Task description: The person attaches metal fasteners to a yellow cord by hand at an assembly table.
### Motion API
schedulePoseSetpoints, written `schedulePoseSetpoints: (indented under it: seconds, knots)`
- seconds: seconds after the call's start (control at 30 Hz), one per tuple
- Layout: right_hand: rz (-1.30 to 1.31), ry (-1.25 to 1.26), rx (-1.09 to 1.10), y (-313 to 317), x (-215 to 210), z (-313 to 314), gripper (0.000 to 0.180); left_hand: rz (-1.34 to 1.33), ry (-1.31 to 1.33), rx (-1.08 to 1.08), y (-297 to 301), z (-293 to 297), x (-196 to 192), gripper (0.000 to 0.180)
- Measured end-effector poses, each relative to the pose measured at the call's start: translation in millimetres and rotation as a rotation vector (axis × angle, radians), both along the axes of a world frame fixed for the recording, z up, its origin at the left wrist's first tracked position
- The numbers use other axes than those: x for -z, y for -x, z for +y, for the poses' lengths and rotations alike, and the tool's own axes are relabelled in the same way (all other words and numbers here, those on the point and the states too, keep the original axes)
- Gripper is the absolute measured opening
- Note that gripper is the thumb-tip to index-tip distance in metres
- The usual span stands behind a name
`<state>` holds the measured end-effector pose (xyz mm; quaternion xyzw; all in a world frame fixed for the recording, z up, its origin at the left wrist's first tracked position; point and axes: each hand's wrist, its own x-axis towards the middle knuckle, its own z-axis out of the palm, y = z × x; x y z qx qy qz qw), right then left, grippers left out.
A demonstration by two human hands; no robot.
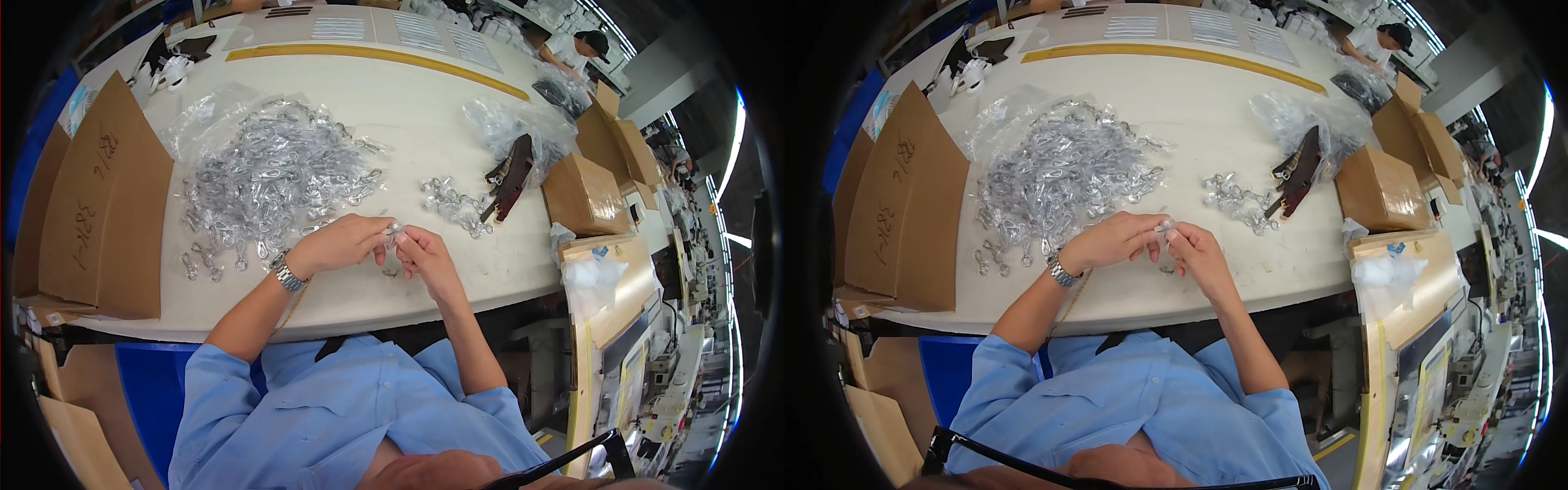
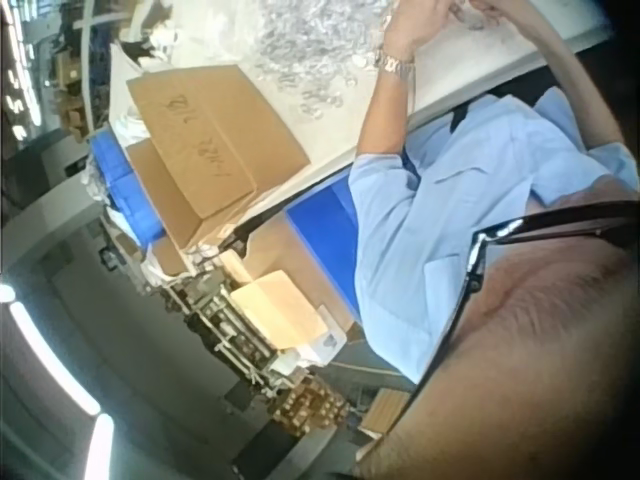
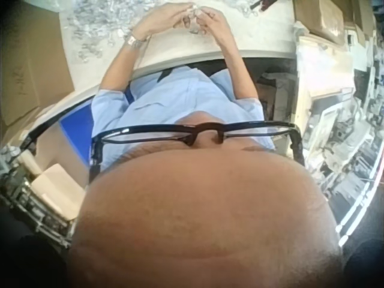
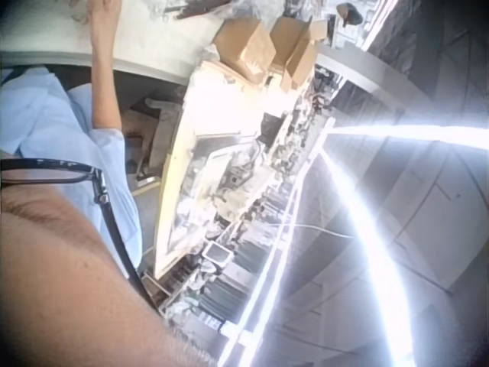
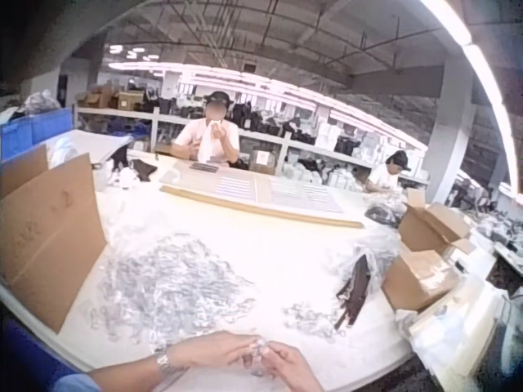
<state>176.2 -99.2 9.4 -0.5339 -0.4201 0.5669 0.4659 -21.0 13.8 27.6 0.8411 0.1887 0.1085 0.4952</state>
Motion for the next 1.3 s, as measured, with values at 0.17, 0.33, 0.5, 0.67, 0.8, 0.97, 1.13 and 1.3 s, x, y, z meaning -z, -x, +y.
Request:
schedulePoseSetpoints:
  seconds: [0.17,0.33,0.5,0.67,0.8,0.97,1.13,1.3]
  knots:
    - [-0.009,-0.029,0.008,4,2,0,0.024,-0.03,0.231,-0.026,-2,-3,-4,0.04]
    - [0.012,-0.007,0.025,5,5,-5,0.024,-0.14,-0.056,-0.133,-15,-13,28,0.029]
    - [0.026,0.046,0.066,14,14,-6,0.027,-0.042,-0.379,-0.314,-21,-23,42,0.027]
    - [1.036,-0.062,0.327,-44,29,3,0.025,-0.186,0.024,-0.355,-17,-8,29,0.023]
    - [1.368,0.054,0.428,-56,-11,21,0.033,-0.293,0.235,-0.565,-8,15,18,0.025]
    - [-0.695,-0.532,-0.017,7,-28,67,0.022,-0.489,0.247,-0.773,4,30,12,0.025]
    - [-1.632,-0.989,-0.424,1,25,116,0.008,-0.495,0.221,-0.8,3,33,20,0.021]
    - [-1.757,-1.138,-0.635,1,14,134,0.006,-0.502,0.164,-0.782,3,26,18,0.021]
